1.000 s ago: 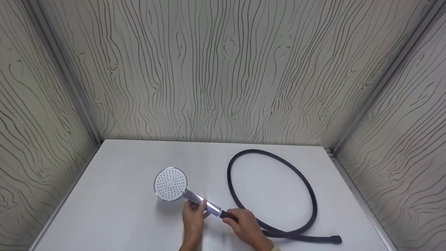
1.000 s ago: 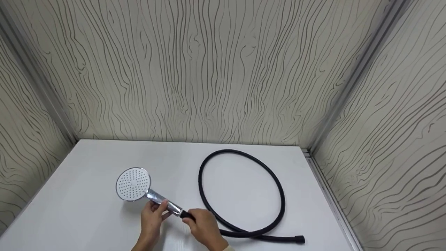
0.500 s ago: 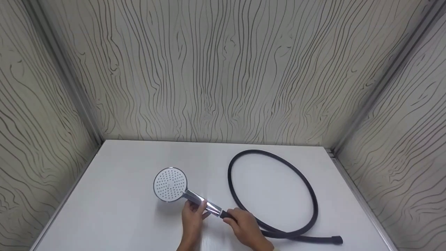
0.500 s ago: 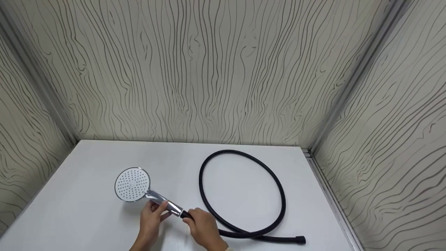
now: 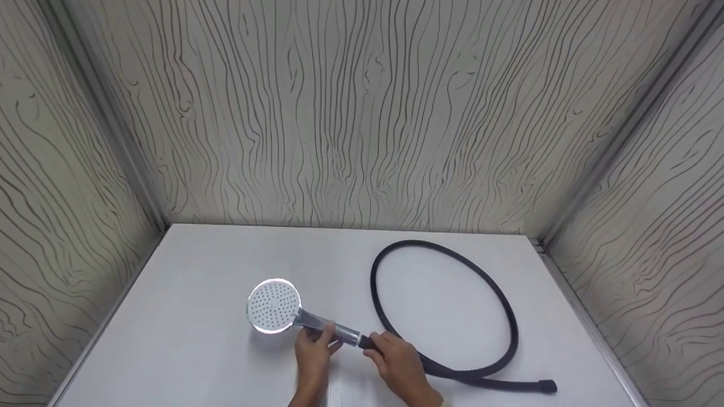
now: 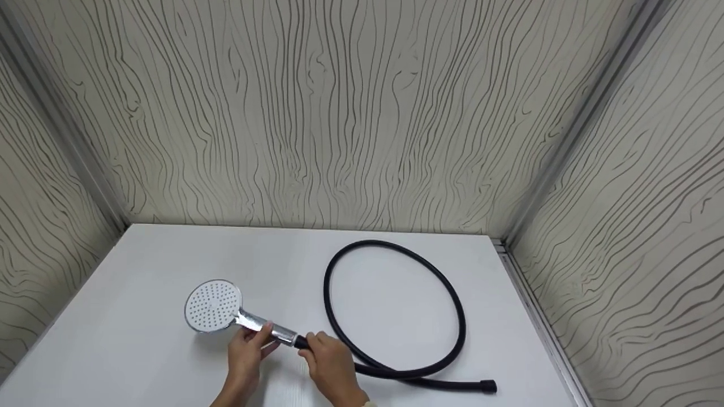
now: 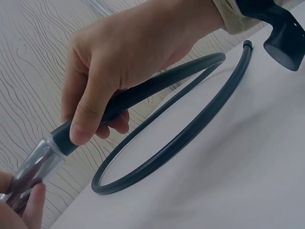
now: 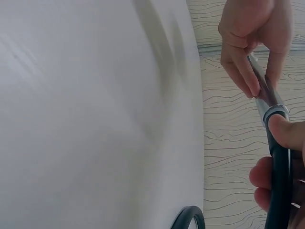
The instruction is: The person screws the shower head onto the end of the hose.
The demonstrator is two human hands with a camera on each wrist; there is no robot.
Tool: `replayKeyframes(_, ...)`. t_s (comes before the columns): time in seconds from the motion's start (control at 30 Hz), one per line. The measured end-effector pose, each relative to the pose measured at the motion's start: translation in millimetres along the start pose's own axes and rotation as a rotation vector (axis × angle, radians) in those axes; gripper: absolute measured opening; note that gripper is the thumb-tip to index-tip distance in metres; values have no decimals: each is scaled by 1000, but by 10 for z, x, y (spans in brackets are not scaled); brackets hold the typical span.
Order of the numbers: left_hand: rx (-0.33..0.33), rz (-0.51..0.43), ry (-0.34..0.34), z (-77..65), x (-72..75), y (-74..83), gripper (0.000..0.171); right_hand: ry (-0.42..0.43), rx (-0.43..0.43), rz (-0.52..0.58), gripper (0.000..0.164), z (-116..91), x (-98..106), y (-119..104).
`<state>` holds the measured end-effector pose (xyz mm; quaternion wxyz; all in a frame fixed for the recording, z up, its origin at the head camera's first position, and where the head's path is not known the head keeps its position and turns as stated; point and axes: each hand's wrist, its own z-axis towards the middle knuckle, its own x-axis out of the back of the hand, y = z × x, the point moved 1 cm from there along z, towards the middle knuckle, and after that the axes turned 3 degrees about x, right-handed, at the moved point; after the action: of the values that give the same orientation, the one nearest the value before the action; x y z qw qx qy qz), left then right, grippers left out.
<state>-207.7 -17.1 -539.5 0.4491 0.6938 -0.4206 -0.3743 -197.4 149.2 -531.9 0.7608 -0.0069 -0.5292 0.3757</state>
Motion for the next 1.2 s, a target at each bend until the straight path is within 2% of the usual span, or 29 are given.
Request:
replayKeyframes(0.1, 9, 20, -50, 16, 15, 6, 40, -22, 12, 7, 12, -19, -1, 20)
replayKeyframes(0.17, 8, 33, -90, 27, 32, 8, 43, -81, -7, 62, 16, -27, 4, 47)
replayKeyframes(0.37, -23, 50, -214, 47, 93, 5, 53, -335, -184, 385, 31, 21, 62, 169)
replayKeyframes(0.47, -29, 43, -248, 54, 104, 3, 57, -392, -258, 495, 35, 40, 76, 223)
replayKeyframes(0.57, -28, 33, -224, 41, 88, 9, 56, -385, -286, 517, 36, 41, 58, 246)
replayKeyframes(0.7, 4, 15, -126, 6, 45, 24, 47, -329, -319, 521, 33, 47, 31, 237)
replayKeyframes(0.8, 43, -11, -66, -11, 28, 35, 44, -279, -309, 495, 29, 60, 33, 206)
replayKeyframes(0.87, 52, -18, -51, -13, 27, 45, 44, -251, -291, 465, 27, 67, 37, 182)
replayKeyframes(0.97, 47, -7, -58, -5, 33, 60, 45, -220, -286, 431, 26, 64, 36, 154)
replayKeyframes(1.13, 44, 11, -103, 14, 45, 80, 43, -169, -352, 491, 26, 46, 38, 141)
replayKeyframes(1.2, 36, 17, -110, 18, 52, 80, 43, -169, -352, 503, 25, 46, 45, 142)
